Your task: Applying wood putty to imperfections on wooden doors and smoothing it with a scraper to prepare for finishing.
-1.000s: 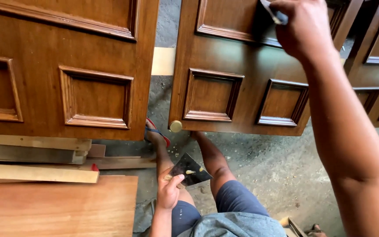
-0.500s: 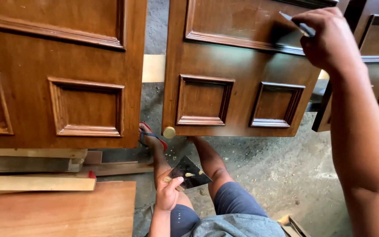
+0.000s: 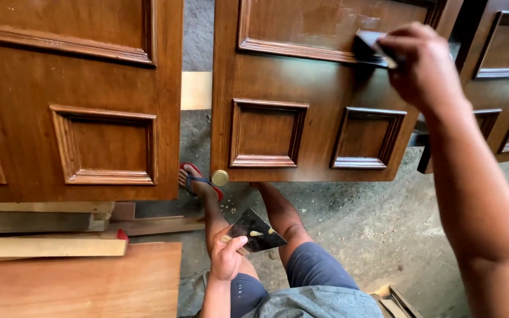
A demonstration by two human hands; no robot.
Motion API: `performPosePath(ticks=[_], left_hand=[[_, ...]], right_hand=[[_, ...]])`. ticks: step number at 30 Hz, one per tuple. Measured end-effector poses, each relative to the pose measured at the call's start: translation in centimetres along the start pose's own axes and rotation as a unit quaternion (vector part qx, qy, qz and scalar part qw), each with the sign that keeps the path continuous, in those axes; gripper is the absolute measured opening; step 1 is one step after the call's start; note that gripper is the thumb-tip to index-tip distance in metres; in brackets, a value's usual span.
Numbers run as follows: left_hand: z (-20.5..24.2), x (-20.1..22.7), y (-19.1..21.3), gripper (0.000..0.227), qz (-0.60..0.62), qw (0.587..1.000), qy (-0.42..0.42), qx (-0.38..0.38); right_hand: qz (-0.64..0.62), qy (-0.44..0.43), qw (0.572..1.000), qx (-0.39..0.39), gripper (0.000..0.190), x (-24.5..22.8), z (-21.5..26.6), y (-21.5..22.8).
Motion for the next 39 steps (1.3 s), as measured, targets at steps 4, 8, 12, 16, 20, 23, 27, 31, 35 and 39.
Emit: performPosePath(ticks=[4, 8, 12, 16, 20, 23, 27, 31, 35, 39], left_hand=[[-0.1, -0.9, 0.2, 0.009, 0.014, 1.0, -0.002, 0.0], [-0.2, -1.5, 0.5, 0.007, 0.007, 1.0, 0.017, 0.001], [-0.3, -0.7, -0.3, 0.01, 0.002, 1.0, 0.0, -0.024], [-0.2, -1.8, -0.2, 0.011, 0.072, 0.996, 0.017, -0.045], [-0.1, -1.9, 0.2, 0.013, 0.105, 0.993, 0.014, -0.05], [0.0, -0.3, 0.2, 0.009, 0.087, 0.99, -0.058, -0.095], [0.2, -0.5, 1.1, 0.028, 0.131, 0.981, -0.106, -0.093], [0.8, 1.7, 0.9, 0.043, 0.132, 0.975, -0.145, -0.107], [1.3, 3.6, 1.9, 0.045, 0.144, 0.971, -0.155, -0.112], [2.5, 4.5, 4.2, 0.051, 0.176, 0.966, -0.15, -0.114]], right_hand=[[0.001, -0.016, 1.0, 0.025, 0.057, 0.6, -1.8, 1.5], [0.022, -0.054, 0.998, 0.017, 0.055, 0.0, -1.9, -1.0], [0.042, -0.033, 0.998, -0.035, 0.058, -1.6, -1.2, -0.9], [-0.045, -0.05, 0.998, 0.007, 0.067, 0.8, -0.3, 3.6], [-0.071, -0.06, 0.994, 0.051, 0.062, 2.1, 1.3, 5.6], [-0.189, -0.086, 0.973, 0.105, 0.043, 2.0, 2.1, 5.7], [-0.407, -0.11, 0.875, 0.238, 0.027, 2.0, 4.0, 5.2], [-0.524, -0.156, 0.769, 0.333, 0.027, -0.4, 4.8, 4.6], [-0.558, -0.198, 0.718, 0.367, 0.03, -2.2, 5.4, 3.5], [-0.544, -0.287, 0.708, 0.347, 0.039, -8.0, 4.4, 2.2]])
Point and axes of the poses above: each hand's wrist, its own z-axis away from the middle knuckle, its own y-axis out of the back of the hand, x = y × z, the point moved 3 cm from there along -z, towards the middle knuckle, and after that the axes turned 12 degrees about -z, right-handed, at the moved point
